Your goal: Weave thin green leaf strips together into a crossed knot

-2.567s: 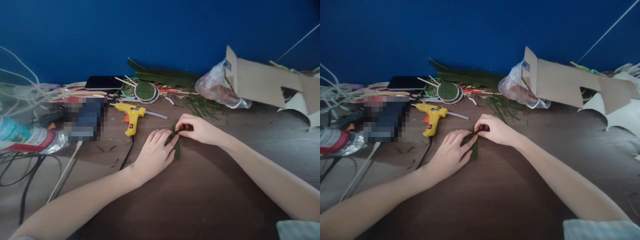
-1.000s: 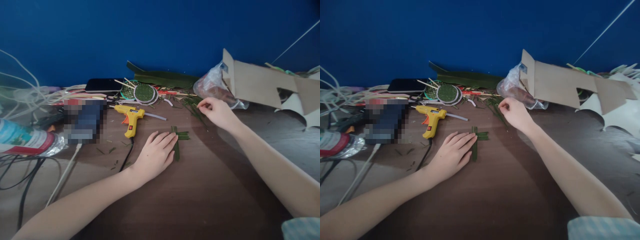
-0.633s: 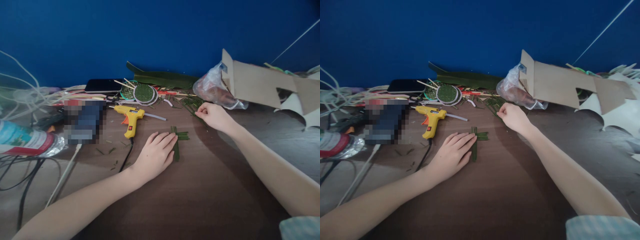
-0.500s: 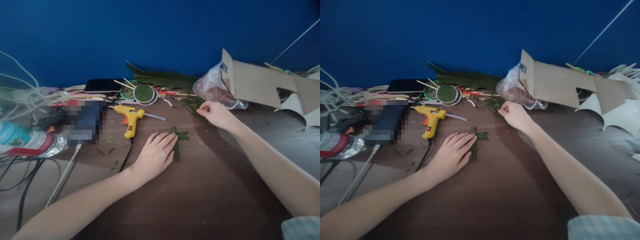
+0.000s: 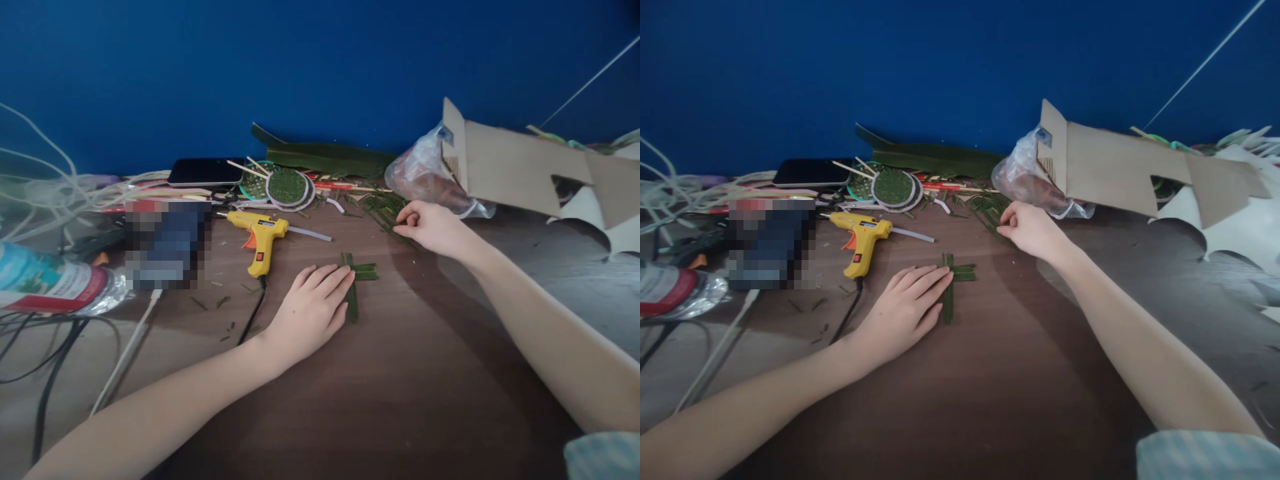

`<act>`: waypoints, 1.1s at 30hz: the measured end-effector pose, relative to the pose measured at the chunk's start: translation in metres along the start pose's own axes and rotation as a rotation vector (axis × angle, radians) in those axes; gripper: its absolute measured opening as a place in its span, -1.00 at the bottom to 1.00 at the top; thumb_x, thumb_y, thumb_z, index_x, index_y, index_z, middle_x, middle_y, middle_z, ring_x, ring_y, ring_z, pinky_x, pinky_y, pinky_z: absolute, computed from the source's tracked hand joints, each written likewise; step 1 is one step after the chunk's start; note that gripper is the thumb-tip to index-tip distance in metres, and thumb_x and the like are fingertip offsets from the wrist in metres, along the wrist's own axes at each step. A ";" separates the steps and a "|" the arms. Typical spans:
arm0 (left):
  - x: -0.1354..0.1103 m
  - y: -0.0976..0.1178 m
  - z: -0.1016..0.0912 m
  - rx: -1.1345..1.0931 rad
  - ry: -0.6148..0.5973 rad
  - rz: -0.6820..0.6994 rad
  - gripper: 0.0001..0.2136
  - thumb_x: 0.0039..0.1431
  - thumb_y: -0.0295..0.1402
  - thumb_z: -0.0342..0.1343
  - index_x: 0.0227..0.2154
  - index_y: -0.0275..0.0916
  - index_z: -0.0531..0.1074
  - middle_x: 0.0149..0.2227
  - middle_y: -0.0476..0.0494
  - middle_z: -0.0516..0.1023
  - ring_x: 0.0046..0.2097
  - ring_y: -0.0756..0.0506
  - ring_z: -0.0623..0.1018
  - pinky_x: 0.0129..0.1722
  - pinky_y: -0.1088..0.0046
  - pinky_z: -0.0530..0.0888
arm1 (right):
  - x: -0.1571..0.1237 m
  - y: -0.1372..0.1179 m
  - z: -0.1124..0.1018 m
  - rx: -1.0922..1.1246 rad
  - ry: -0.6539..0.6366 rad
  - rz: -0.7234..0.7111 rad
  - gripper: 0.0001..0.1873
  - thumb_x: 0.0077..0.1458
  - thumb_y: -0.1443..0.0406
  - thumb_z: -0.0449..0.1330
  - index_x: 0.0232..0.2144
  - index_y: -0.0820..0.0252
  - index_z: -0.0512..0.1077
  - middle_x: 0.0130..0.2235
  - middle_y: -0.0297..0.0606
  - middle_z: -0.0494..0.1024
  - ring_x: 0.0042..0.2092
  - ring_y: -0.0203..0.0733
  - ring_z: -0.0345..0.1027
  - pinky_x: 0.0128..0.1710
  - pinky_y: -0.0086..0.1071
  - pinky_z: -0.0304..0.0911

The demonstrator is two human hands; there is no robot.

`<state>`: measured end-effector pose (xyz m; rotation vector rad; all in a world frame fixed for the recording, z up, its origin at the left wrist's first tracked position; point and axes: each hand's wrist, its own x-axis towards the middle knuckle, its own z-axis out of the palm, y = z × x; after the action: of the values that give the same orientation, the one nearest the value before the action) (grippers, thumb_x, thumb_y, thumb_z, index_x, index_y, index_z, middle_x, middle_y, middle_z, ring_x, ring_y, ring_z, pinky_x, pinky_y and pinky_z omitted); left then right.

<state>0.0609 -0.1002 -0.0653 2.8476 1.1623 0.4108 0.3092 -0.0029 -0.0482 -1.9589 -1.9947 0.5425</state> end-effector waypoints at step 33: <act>0.000 0.000 0.000 -0.002 -0.010 -0.002 -0.64 0.23 -0.40 -0.14 0.07 -0.33 0.25 0.10 -0.15 0.34 0.10 -0.15 0.31 0.10 0.21 0.23 | 0.000 0.003 -0.006 0.421 0.184 -0.073 -0.81 -0.07 0.16 0.18 -0.55 0.13 0.46 -0.54 -0.27 0.46 -0.50 -0.22 0.26 -0.46 -0.28 0.16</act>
<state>0.0612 -0.1006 -0.0656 2.8437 1.1619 0.3972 0.3145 -0.0025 -0.0440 -1.6130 -1.6704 0.6735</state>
